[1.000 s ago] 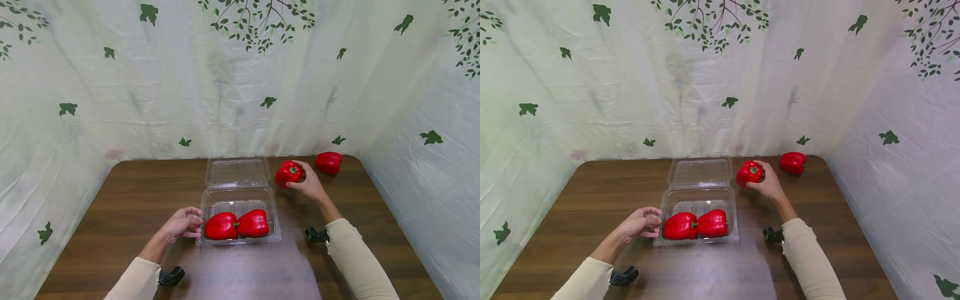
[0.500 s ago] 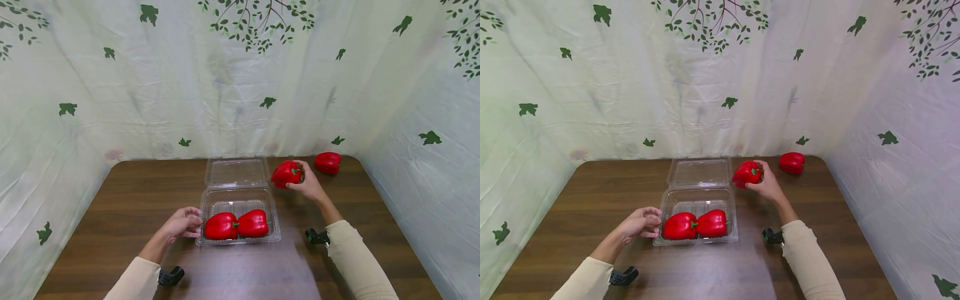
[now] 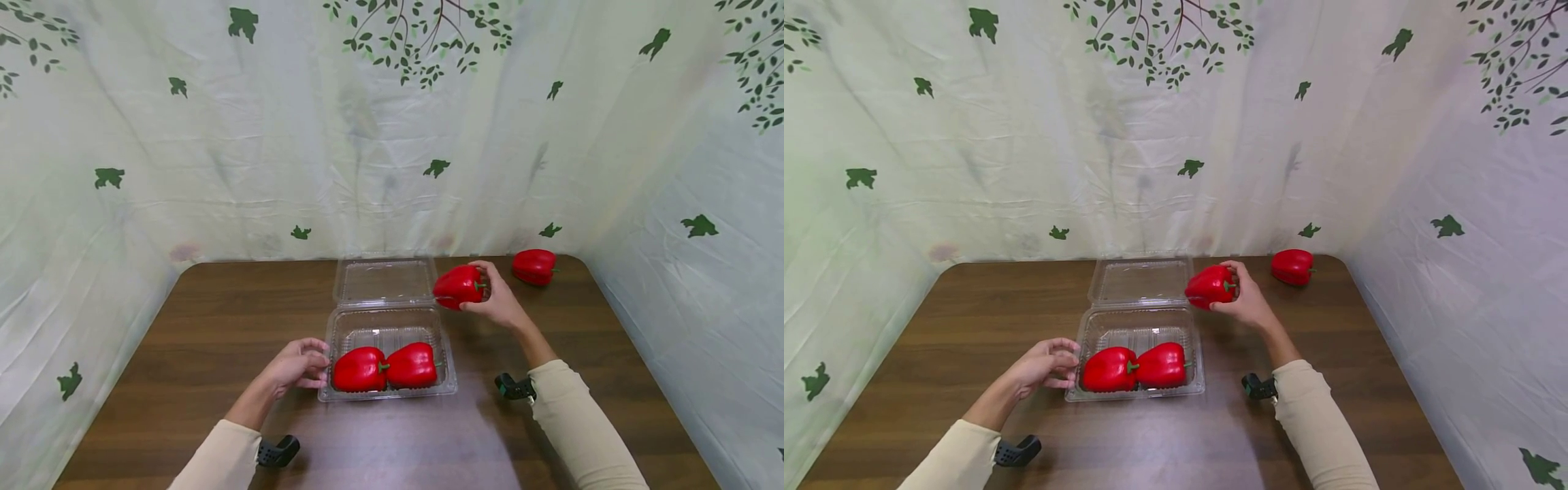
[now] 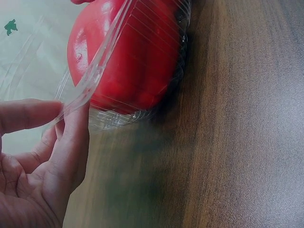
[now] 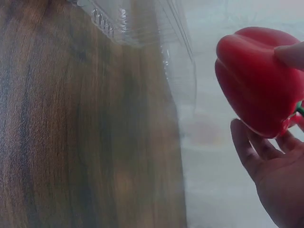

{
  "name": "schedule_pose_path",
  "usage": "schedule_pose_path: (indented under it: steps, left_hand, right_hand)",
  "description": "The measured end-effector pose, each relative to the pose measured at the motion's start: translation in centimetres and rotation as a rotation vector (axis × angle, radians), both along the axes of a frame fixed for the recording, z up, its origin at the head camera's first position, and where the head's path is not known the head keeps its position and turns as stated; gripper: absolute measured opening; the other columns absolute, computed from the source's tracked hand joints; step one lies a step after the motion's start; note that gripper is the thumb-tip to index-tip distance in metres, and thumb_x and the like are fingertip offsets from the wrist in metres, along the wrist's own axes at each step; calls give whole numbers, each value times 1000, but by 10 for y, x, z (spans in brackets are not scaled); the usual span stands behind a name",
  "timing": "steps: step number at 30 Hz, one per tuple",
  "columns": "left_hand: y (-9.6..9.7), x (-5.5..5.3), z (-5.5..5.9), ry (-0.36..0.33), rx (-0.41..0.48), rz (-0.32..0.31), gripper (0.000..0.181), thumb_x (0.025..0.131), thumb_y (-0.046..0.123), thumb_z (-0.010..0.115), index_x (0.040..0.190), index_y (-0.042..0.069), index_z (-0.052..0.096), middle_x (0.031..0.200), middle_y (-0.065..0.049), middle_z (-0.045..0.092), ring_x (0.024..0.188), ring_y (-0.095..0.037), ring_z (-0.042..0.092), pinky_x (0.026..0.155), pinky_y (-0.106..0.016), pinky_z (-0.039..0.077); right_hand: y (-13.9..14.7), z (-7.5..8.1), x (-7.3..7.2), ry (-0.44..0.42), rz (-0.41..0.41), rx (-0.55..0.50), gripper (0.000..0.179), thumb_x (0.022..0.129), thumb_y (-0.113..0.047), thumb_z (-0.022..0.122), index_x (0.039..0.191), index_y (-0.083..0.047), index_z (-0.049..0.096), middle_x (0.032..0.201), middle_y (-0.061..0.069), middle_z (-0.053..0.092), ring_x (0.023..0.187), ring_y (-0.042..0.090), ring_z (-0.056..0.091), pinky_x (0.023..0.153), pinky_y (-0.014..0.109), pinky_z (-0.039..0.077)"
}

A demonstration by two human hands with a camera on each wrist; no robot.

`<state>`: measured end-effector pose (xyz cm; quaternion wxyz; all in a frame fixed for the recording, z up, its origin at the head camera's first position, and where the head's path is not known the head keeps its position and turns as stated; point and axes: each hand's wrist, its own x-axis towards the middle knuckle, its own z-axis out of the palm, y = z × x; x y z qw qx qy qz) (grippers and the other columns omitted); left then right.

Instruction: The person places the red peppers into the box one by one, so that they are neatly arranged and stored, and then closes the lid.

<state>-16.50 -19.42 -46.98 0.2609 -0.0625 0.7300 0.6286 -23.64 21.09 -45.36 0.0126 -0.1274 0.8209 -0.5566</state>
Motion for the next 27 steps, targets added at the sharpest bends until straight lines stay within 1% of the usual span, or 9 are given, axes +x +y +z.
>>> schedule_pose_path:
  steps: [3, 8, 10, 14, 16, 21, 27]
  left_hand:
    - [0, 0, 1, -3, 5, 2, 32, 92, 0, 56, 121, -7, 43, 80, -9, 58, 65, -19, 60, 65, -36, 60]
    - [0, 0, 1, -6, 7, -1, 32, 92, 0, 55, 121, -6, 43, 79, -10, 58, 64, -19, 60, 65, -36, 60]
    - [0, 0, 1, -7, 5, -3, 32, 92, 0, 55, 121, -6, 43, 80, -10, 58, 64, -19, 61, 65, -36, 60]
    - [-1, 0, 2, -6, -4, -1, 33, 92, 1, 56, 122, -6, 43, 80, -11, 58, 65, -19, 61, 66, -36, 60]
    - [-1, 0, 2, -4, -5, -4, 33, 92, 1, 56, 122, -6, 43, 80, -11, 58, 65, -20, 61, 66, -36, 60]
    - [-1, 0, 2, -5, -4, -2, 33, 92, 1, 56, 122, -6, 43, 80, -11, 58, 64, -20, 61, 65, -35, 60]
    - [-1, 0, 2, -6, 8, -11, 34, 93, 1, 55, 122, -7, 42, 80, -10, 59, 64, -19, 61, 64, -35, 60]
  right_hand:
    - [-3, 1, 0, 5, 18, -8, 83, 72, -1, 77, 140, -10, 29, 138, 19, 40, 123, 39, 40, 97, 57, 45]
    - [-11, 6, 1, 4, 85, -5, 85, 74, 0, 75, 144, -14, 30, 139, 19, 39, 123, 39, 40, 96, 55, 46]
    - [-15, 12, 3, 3, 111, 1, 83, 75, 0, 74, 145, -12, 32, 138, 21, 41, 122, 40, 41, 95, 55, 47]
    - [-24, 25, 11, 1, 155, -10, 77, 76, 3, 71, 142, -1, 33, 135, 26, 42, 119, 44, 43, 93, 55, 48]
    - [-27, 24, 11, 3, 167, -17, 76, 76, 4, 70, 141, 1, 31, 135, 26, 42, 119, 43, 44, 93, 52, 50]
    - [-31, 8, -1, 6, 182, -26, 74, 76, 2, 72, 139, -5, 32, 133, 21, 45, 118, 39, 48, 93, 48, 51]
    - [-39, 4, -5, -2, 210, -26, 69, 78, -9, 76, 135, -11, 37, 128, 16, 51, 114, 34, 52, 88, 43, 54]
